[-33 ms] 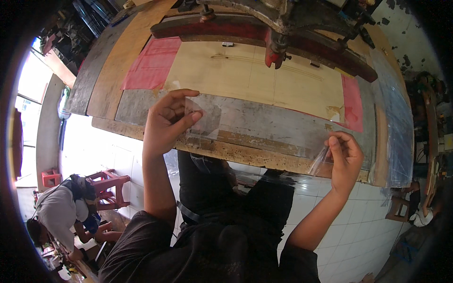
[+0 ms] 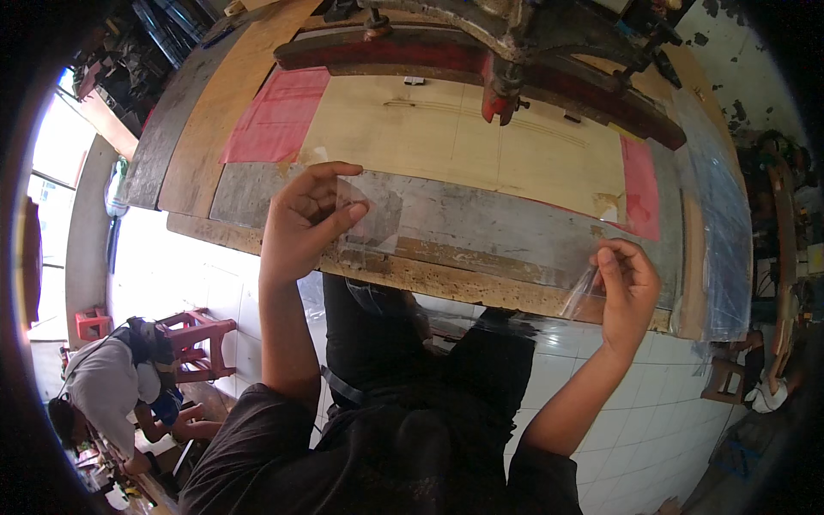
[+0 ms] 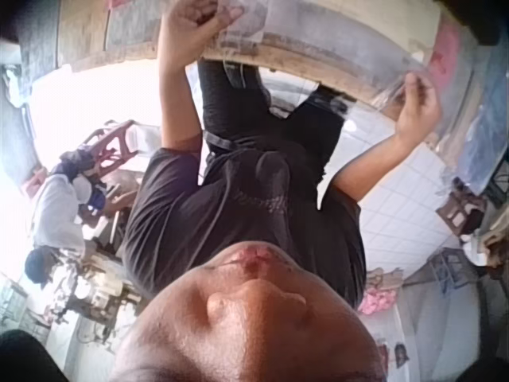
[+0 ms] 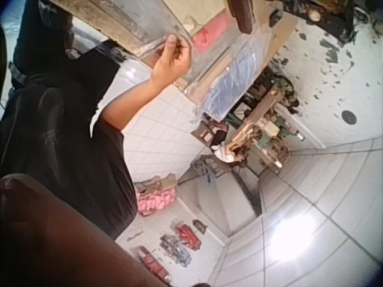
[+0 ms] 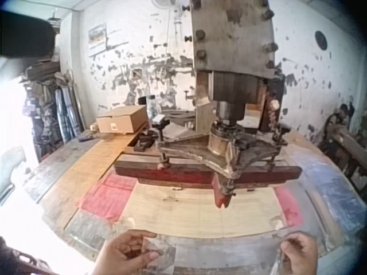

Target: The person unfolds, aligns, and flattens transparent plastic sheets on the work table beneath the press machine by hand.

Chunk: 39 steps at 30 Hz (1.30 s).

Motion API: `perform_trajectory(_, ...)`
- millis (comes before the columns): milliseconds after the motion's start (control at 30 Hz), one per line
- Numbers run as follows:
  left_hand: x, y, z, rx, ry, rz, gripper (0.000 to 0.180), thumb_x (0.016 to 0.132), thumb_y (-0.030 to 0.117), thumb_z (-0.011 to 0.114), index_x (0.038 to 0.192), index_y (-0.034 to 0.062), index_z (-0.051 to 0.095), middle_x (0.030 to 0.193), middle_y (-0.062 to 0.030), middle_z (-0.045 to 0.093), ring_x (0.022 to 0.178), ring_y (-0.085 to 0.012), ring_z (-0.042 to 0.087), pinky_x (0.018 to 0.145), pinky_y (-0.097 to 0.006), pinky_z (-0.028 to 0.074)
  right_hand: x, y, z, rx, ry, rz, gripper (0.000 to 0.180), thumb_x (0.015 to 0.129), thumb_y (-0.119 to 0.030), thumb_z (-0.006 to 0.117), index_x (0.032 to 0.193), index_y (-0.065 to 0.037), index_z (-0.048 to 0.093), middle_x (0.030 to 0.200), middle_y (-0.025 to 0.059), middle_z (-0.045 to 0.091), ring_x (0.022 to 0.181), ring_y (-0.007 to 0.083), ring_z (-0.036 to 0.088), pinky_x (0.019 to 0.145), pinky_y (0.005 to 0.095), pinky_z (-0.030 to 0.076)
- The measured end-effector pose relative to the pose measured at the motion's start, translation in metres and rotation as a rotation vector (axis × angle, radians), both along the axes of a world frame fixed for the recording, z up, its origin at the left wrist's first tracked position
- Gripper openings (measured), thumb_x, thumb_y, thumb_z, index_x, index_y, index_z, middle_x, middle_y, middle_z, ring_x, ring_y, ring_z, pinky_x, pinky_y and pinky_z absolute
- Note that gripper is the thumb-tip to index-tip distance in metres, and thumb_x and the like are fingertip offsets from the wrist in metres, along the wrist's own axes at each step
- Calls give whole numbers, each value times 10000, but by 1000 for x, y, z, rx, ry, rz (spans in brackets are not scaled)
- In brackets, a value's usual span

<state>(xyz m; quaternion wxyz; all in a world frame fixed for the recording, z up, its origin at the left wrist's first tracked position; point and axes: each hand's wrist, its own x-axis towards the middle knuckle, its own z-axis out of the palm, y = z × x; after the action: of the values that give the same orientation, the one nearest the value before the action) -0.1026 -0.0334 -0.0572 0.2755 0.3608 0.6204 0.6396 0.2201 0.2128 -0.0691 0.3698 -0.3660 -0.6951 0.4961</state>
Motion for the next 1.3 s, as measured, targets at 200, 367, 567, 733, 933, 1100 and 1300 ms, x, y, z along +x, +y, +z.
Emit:
perform_trajectory(200, -1, 3, -3, 6, 13, 3, 404, 964, -34, 757, 1349, -51, 634, 1001, -75, 767, 950, -109, 733, 810, -248, 552, 4, 0, 0, -23, 36, -15, 196, 1011, -161, 781, 1103, 6, 733, 904, 30, 712, 733, 73, 569, 674, 221, 449)
perform_trajectory(367, -1, 1, 1, -63, 31, 78, 404, 960, -47, 747, 1349, -40, 637, 1004, -84, 774, 987, -125, 741, 883, -262, 565, -3, 0, -1, -78, 106, 49, 177, 1012, -150, 775, 1088, 3, 733, 897, 30, 714, 732, 69, 568, 671, 221, 449)
perform_trajectory(567, -1, 3, 0, -64, 15, 60, 416, 964, -58, 728, 1366, -35, 623, 1027, -102, 776, 986, -122, 737, 878, -258, 562, 0, -1, 4, -85, 76, 43, 143, 1016, -125, 758, 1081, 0, 734, 890, 31, 714, 731, 67, 565, 670, 216, 451)
perform_trajectory(733, -1, 3, -1, -54, 17, 41, 416, 965, -56, 729, 1366, -34, 622, 1041, -108, 780, 976, -114, 728, 862, -249, 559, 1, 0, 4, -68, 78, 46, 135, 1019, -119, 752, 1079, 1, 731, 889, 32, 713, 727, 66, 562, 666, 215, 449)
perform_trajectory(933, -1, 3, 0, -56, 36, 45, 412, 962, -49, 739, 1359, -32, 627, 1033, -106, 781, 947, -110, 726, 840, -246, 559, 0, 0, 3, -69, 91, 58, 136, 1026, -123, 746, 1072, 3, 727, 884, 33, 714, 724, 66, 558, 665, 214, 446)
perform_trajectory(1100, -1, 3, -1, -50, 24, 45, 409, 958, -44, 748, 1350, -36, 632, 1012, -95, 780, 937, -111, 729, 849, -248, 558, 0, 0, 2, -65, 104, 62, 160, 1033, -154, 748, 1066, 1, 726, 879, 38, 718, 721, 65, 557, 662, 214, 443)
perform_trajectory(1300, -2, 3, -3, -25, 20, 60, 402, 957, -48, 749, 1344, -35, 638, 967, -67, 764, 893, -95, 708, 817, -237, 540, -2, -2, 3, -57, 82, 55, 183, 1041, -182, 743, 1065, -1, 729, 874, 38, 720, 718, 62, 557, 661, 215, 440)
